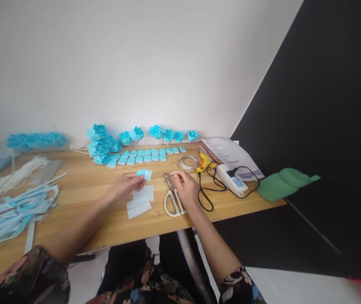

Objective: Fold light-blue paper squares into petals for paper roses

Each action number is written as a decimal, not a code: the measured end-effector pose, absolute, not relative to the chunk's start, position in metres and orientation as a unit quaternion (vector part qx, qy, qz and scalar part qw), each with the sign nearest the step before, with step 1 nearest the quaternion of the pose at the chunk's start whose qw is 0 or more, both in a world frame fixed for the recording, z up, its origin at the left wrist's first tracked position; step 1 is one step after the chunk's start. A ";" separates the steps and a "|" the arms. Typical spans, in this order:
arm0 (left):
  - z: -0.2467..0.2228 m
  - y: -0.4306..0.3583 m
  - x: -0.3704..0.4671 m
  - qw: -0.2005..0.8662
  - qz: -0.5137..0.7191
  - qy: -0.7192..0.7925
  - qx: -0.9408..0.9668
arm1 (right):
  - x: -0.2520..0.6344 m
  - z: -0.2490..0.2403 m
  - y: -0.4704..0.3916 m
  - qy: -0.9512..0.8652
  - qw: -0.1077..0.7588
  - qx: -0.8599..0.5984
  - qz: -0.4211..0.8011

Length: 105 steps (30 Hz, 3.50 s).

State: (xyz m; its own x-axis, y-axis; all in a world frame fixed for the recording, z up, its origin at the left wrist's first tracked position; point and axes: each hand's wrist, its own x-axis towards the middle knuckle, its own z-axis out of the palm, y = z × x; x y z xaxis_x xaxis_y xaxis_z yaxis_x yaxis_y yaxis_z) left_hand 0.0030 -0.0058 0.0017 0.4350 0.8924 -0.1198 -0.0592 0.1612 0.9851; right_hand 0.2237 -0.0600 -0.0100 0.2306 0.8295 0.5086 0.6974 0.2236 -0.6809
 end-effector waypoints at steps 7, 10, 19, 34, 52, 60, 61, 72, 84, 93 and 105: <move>0.020 -0.021 0.006 0.704 0.324 0.369 0.513 | 0.191 0.014 -0.082 -0.703 0.522 -0.473 -0.101; 0.021 -0.024 0.007 0.706 0.303 0.372 0.521 | 0.186 0.010 -0.082 -0.717 0.501 -0.464 -0.139; 0.018 -0.027 0.009 0.713 0.311 0.350 0.522 | 0.185 0.006 -0.079 -0.742 0.444 -0.467 -0.185; 0.017 -0.030 0.009 0.723 0.313 0.330 0.519 | 0.183 0.003 -0.083 -0.760 0.400 -0.480 -0.178; 0.013 -0.025 0.008 0.682 0.286 0.332 0.586 | 0.193 0.031 -0.089 -0.668 0.457 -0.552 0.200; 0.013 -0.029 0.010 0.628 0.283 0.305 0.658 | 0.178 0.015 -0.082 -0.604 0.493 -0.501 0.375; 0.012 -0.029 0.011 0.628 0.287 0.300 0.658 | 0.177 0.013 -0.081 -0.594 0.509 -0.499 0.373; 0.010 -0.027 0.013 0.627 0.315 0.315 0.639 | 0.185 0.011 -0.084 -0.530 0.539 -0.487 0.437; 0.006 -0.023 0.012 0.610 0.305 0.321 0.657 | 0.189 -0.004 -0.075 -0.572 0.536 -0.501 0.368; 0.005 -0.016 0.009 0.610 0.334 0.352 0.626 | 0.251 -0.007 -0.065 -0.620 0.402 -0.651 0.176; 0.007 -0.013 0.008 0.601 0.327 0.381 0.622 | 0.221 -0.015 -0.041 -0.681 0.297 -0.665 0.078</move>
State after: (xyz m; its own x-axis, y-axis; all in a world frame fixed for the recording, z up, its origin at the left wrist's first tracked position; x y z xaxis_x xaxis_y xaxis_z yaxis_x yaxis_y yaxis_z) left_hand 0.0083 -0.0128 0.0066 0.4957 0.8670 -0.0516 0.0801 0.0135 0.9967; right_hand 0.2209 -0.0406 -0.0146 0.0605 0.9515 0.3017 0.8591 0.1043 -0.5010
